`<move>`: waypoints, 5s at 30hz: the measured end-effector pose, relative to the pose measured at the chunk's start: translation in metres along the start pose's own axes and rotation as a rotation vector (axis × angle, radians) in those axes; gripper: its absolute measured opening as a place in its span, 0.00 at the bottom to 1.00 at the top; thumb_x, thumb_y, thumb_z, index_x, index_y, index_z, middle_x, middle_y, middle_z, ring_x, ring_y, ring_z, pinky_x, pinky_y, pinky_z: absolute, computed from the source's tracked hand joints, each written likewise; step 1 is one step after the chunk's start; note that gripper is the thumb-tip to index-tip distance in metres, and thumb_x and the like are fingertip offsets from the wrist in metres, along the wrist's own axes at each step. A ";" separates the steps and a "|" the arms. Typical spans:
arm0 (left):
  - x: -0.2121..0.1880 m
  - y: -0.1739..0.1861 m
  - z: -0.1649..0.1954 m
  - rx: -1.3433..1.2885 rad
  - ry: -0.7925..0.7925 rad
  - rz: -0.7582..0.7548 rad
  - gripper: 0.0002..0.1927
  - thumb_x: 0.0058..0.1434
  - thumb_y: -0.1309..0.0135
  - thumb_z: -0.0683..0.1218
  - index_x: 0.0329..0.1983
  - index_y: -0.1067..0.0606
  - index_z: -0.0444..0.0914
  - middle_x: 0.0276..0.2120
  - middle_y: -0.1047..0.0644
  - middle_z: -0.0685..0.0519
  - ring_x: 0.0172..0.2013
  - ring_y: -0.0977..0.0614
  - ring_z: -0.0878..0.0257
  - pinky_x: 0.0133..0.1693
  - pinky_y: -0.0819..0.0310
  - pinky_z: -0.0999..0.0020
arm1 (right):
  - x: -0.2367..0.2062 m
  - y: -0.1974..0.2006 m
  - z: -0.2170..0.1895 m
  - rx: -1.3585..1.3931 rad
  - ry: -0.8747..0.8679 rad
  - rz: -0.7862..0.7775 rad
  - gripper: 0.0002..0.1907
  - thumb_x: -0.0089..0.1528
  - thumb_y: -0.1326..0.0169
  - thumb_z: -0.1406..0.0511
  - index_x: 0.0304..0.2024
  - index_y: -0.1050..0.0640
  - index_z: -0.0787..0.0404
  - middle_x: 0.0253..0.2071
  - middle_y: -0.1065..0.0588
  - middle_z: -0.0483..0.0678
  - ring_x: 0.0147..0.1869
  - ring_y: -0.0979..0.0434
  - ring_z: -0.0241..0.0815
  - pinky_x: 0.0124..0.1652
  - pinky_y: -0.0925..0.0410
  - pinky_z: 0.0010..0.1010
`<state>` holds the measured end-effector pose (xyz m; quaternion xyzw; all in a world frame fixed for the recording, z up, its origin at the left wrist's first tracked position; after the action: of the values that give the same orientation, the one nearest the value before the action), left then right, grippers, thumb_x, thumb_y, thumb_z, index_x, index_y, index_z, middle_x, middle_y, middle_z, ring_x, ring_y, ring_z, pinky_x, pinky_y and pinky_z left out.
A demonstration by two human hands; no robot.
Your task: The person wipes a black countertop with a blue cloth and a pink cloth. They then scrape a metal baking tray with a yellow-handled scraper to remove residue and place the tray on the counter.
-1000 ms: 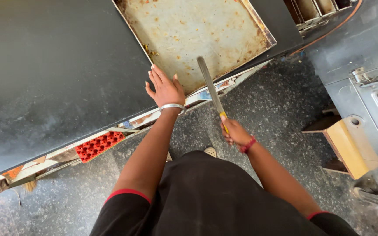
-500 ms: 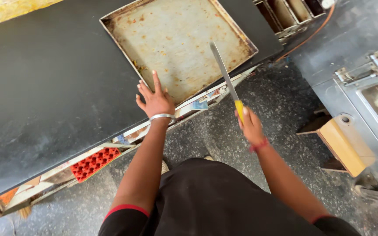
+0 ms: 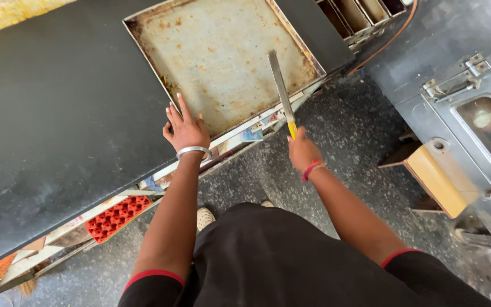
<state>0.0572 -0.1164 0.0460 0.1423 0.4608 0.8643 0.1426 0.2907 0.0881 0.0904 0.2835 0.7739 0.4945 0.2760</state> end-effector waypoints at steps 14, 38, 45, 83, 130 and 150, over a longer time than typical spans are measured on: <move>-0.001 0.000 0.002 0.013 -0.008 0.009 0.41 0.68 0.51 0.52 0.80 0.55 0.46 0.74 0.46 0.34 0.74 0.46 0.44 0.63 0.55 0.42 | -0.084 -0.003 0.080 0.487 -0.014 0.143 0.15 0.65 0.48 0.59 0.47 0.31 0.62 0.28 0.21 0.57 0.29 0.17 0.53 0.30 0.27 0.44; -0.002 0.001 -0.001 -0.013 -0.001 0.059 0.42 0.68 0.50 0.53 0.79 0.54 0.40 0.74 0.43 0.37 0.74 0.43 0.48 0.63 0.53 0.46 | -0.090 -0.025 0.077 0.292 0.074 0.048 0.16 0.70 0.56 0.56 0.46 0.32 0.63 0.28 0.25 0.61 0.33 0.23 0.66 0.31 0.35 0.53; -0.002 -0.002 0.000 -0.004 0.020 0.039 0.42 0.68 0.50 0.53 0.79 0.54 0.40 0.74 0.43 0.37 0.74 0.44 0.48 0.64 0.54 0.46 | -0.067 -0.003 0.062 0.471 0.044 0.024 0.24 0.65 0.46 0.49 0.35 0.21 0.65 0.22 0.28 0.48 0.26 0.30 0.38 0.27 0.37 0.34; -0.003 -0.002 0.004 0.005 0.005 0.061 0.42 0.68 0.49 0.54 0.79 0.53 0.39 0.75 0.43 0.39 0.74 0.44 0.50 0.64 0.54 0.46 | -0.004 -0.028 0.021 1.426 -0.158 -0.587 0.19 0.74 0.61 0.51 0.43 0.30 0.58 0.23 0.37 0.39 0.19 0.43 0.29 0.22 0.41 0.26; -0.010 0.025 -0.034 0.181 -0.088 -0.104 0.37 0.76 0.67 0.64 0.80 0.51 0.41 0.76 0.49 0.35 0.76 0.51 0.45 0.67 0.57 0.38 | 0.037 0.189 -0.076 -0.691 0.355 -0.212 0.18 0.55 0.46 0.66 0.46 0.13 0.55 0.26 0.21 0.55 0.30 0.21 0.53 0.34 0.27 0.45; -0.009 0.039 -0.041 0.134 -0.168 -0.083 0.36 0.74 0.64 0.63 0.78 0.46 0.40 0.74 0.47 0.34 0.74 0.49 0.42 0.65 0.55 0.38 | -0.046 0.148 -0.126 -0.477 0.249 -0.299 0.20 0.62 0.53 0.64 0.53 0.17 0.47 0.35 0.18 0.56 0.36 0.19 0.59 0.41 0.27 0.48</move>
<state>0.0455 -0.1711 0.0556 0.2044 0.5096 0.8099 0.2066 0.2582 0.0303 0.2790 0.0307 0.6969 0.6471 0.3077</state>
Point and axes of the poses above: each hand's wrist, its own x-axis towards the middle knuckle, its own y-axis out of the back of the hand, z = x × y, the point moved 6 cm from there along x, towards the middle knuckle
